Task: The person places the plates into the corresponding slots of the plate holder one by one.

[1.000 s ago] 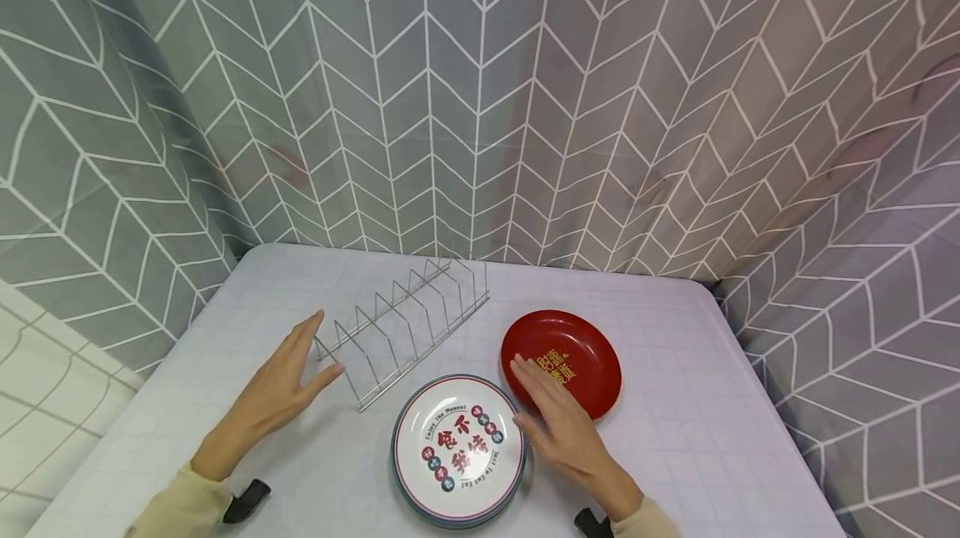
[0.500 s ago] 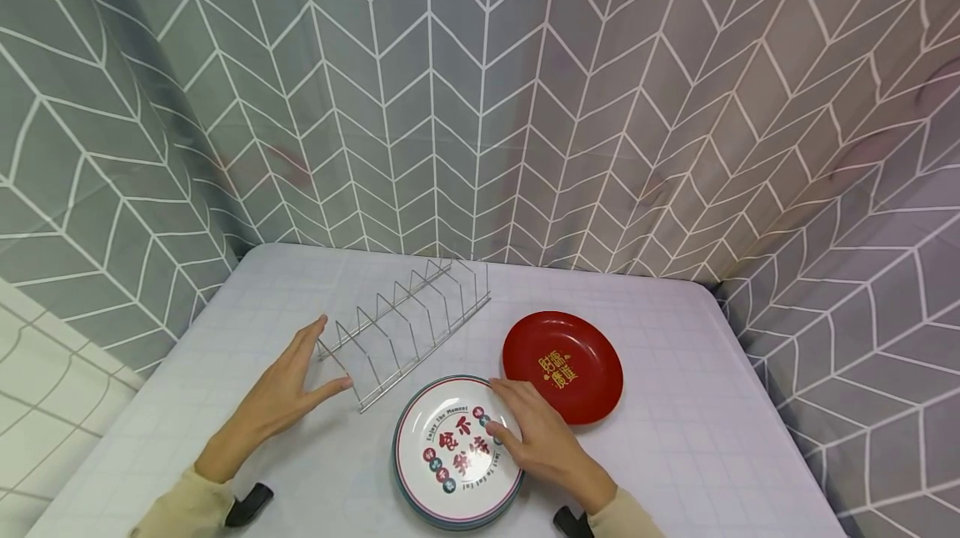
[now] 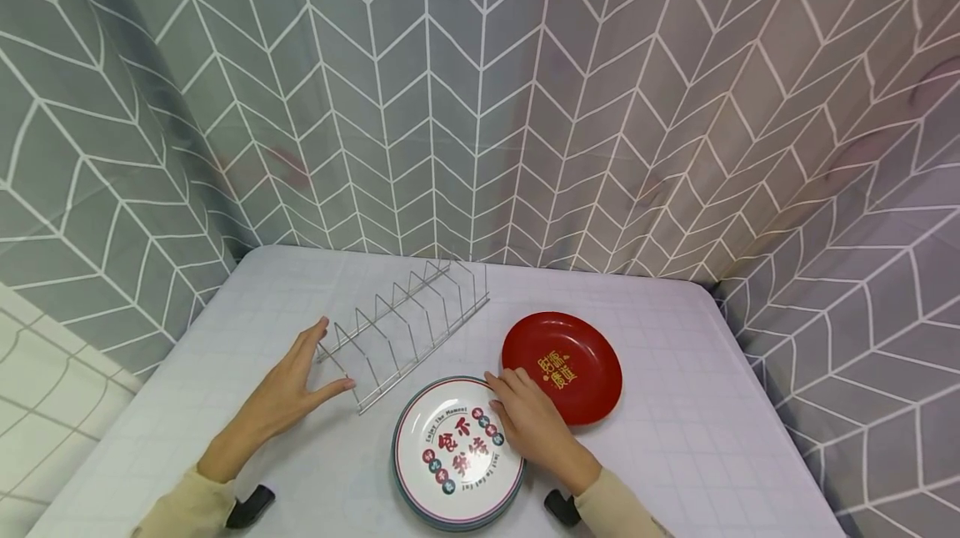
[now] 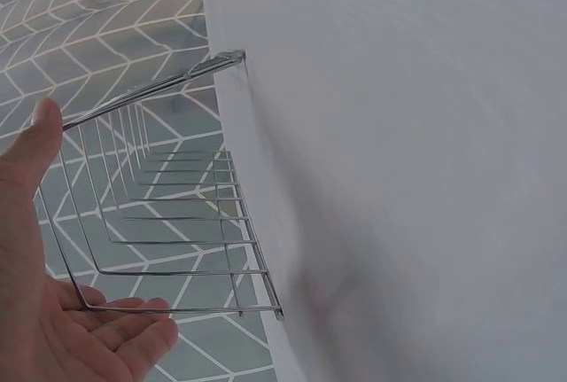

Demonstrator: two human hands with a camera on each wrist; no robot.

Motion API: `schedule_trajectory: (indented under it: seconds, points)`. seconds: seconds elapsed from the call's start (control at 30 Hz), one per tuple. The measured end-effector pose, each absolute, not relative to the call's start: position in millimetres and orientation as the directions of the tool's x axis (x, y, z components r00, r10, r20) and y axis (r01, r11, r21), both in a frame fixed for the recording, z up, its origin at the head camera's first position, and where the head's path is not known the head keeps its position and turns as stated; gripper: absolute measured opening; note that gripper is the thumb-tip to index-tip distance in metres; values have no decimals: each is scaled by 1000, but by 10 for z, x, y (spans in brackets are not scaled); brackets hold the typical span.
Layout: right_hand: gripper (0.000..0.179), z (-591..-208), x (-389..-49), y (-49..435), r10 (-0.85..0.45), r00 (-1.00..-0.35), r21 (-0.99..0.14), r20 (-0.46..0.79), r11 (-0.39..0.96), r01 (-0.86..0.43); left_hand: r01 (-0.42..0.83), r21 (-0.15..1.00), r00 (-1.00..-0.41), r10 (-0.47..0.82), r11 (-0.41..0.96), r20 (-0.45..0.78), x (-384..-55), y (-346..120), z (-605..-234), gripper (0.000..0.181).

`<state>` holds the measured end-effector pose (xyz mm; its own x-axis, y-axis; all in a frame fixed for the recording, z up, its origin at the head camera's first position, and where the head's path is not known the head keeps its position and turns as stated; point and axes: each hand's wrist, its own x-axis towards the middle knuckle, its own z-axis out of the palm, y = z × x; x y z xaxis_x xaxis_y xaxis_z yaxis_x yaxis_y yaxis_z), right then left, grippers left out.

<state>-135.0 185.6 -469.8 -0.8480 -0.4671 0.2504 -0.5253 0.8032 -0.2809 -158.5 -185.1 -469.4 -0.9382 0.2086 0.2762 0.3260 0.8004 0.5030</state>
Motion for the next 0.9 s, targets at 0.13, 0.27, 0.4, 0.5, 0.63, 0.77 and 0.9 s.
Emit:
schedule_trajectory:
  seconds: [0.13,0.27,0.4,0.5,0.63,0.77,0.9]
  points:
    - [41,-4711,-1404,1804,-444,-855,-286,268,811,-511,320,505,-940,204,801,273,-1582,-1853,-4700,110]
    - [29,-4739,-1444,1781,-411,-863,-326,294,805,-495,316,508,-942,200,801,271,-1580,-1854,-4709,110]
    - [23,-4765,-1468,1781,-372,-871,-390,322,786,-480,319,503,-940,201,803,276,-1588,-1852,-4714,111]
    - [22,-4764,-1479,1781,-345,-884,-444,317,769,-459,324,499,-938,203,804,282,-1591,-1853,-4713,110]
    - [21,-4694,-1487,1802,-295,-918,-544,264,741,-394,326,497,-937,206,804,282,-1593,-1850,-4719,110]
    - [24,-4553,-1501,1864,-235,-952,-679,195,668,-304,320,500,-940,203,805,275,-1587,-1847,-4723,110]
    - [25,-4413,-1526,1978,-237,-968,-807,78,555,-201,311,503,-943,196,806,270,-1574,-1850,-4717,110]
